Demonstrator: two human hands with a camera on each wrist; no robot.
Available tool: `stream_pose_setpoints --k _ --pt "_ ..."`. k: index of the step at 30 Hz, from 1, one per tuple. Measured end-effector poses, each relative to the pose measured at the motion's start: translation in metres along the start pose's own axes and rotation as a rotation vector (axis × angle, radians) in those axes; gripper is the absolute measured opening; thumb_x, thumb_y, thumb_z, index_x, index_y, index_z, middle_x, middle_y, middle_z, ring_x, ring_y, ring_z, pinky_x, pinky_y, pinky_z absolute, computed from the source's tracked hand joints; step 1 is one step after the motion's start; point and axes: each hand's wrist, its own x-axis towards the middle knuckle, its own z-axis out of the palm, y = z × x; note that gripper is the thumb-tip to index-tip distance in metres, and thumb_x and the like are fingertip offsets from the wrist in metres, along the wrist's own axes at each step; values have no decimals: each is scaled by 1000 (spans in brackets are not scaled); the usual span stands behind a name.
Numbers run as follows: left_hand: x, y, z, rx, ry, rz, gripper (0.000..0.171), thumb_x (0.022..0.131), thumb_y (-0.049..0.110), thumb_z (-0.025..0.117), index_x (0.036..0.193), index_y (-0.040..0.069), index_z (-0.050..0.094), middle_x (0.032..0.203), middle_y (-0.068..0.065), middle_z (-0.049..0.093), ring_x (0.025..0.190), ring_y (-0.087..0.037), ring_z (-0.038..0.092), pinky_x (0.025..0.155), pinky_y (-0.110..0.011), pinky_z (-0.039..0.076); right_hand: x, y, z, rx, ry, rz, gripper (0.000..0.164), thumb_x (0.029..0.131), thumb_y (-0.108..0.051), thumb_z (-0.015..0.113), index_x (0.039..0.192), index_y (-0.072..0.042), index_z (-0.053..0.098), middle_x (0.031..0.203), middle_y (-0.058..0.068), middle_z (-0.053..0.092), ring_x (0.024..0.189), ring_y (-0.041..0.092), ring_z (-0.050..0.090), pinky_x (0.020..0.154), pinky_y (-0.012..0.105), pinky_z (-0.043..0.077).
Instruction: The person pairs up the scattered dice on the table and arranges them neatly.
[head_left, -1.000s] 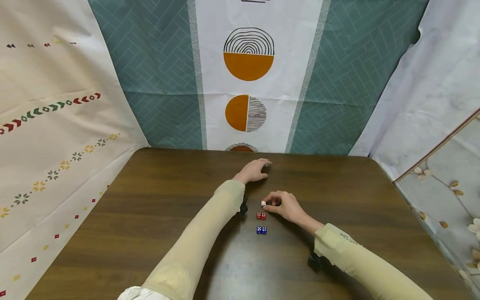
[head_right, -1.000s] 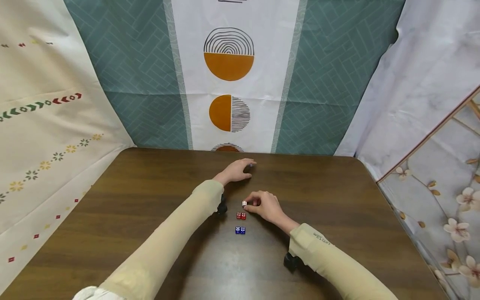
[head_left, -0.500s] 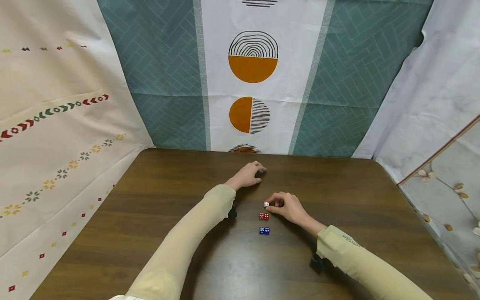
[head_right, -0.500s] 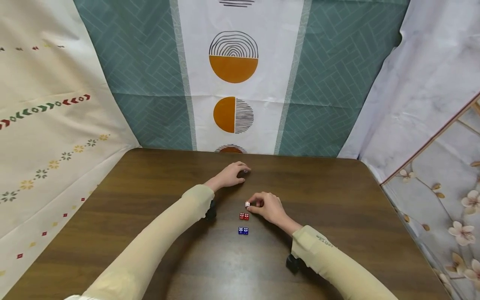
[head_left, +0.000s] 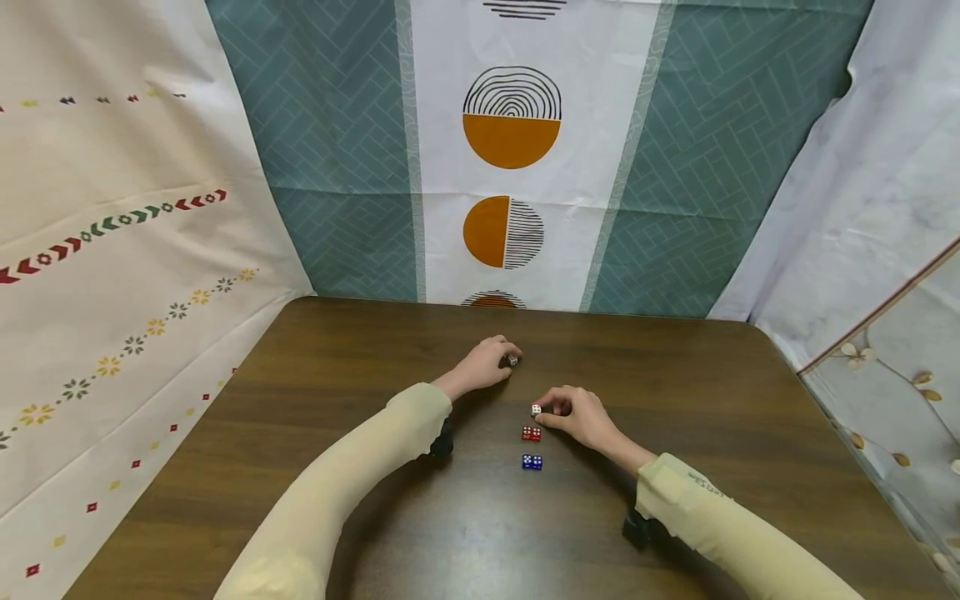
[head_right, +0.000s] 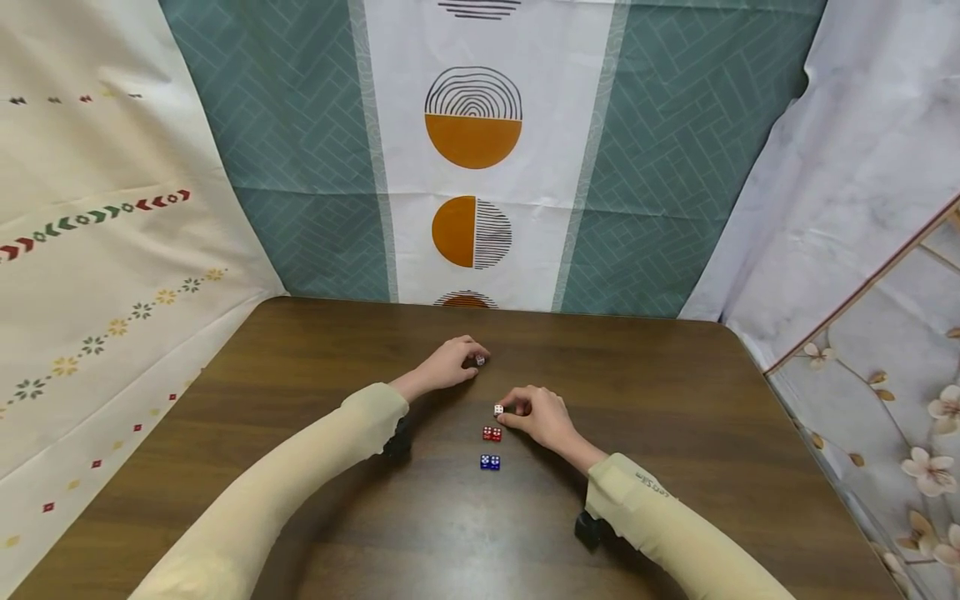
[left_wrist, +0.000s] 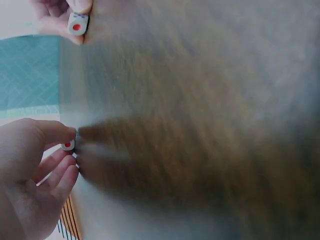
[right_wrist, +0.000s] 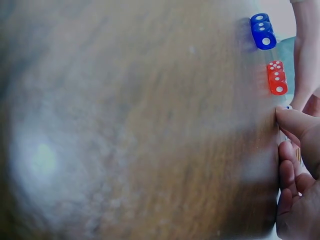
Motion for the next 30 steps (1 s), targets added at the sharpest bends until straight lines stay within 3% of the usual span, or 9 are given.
stream_pose_setpoints --k 8,16,30 --pt "-13 3 1 -49 45 -1 24 92 5 65 115 6 70 105 -11 64 95 -21 62 86 -35 53 1 0 0 -7 -2 7 13 85 -26 78 97 -23 76 74 -6 56 68 8 48 63 22 39" --pt "-25 5 2 -139 67 -13 15 91 7 68 106 5 72 99 -10 65 93 -20 65 84 -33 54 2 2 0 -3 4 -9 13 84 -25 79 97 -24 76 73 -7 57 66 6 48 62 22 39" --pt "-36 3 8 -162 84 -24 10 92 12 69 101 10 72 96 -5 65 89 -15 63 80 -27 52 0 2 1 23 15 -20 14 84 -25 79 98 -22 77 73 -7 57 65 7 47 62 21 39"
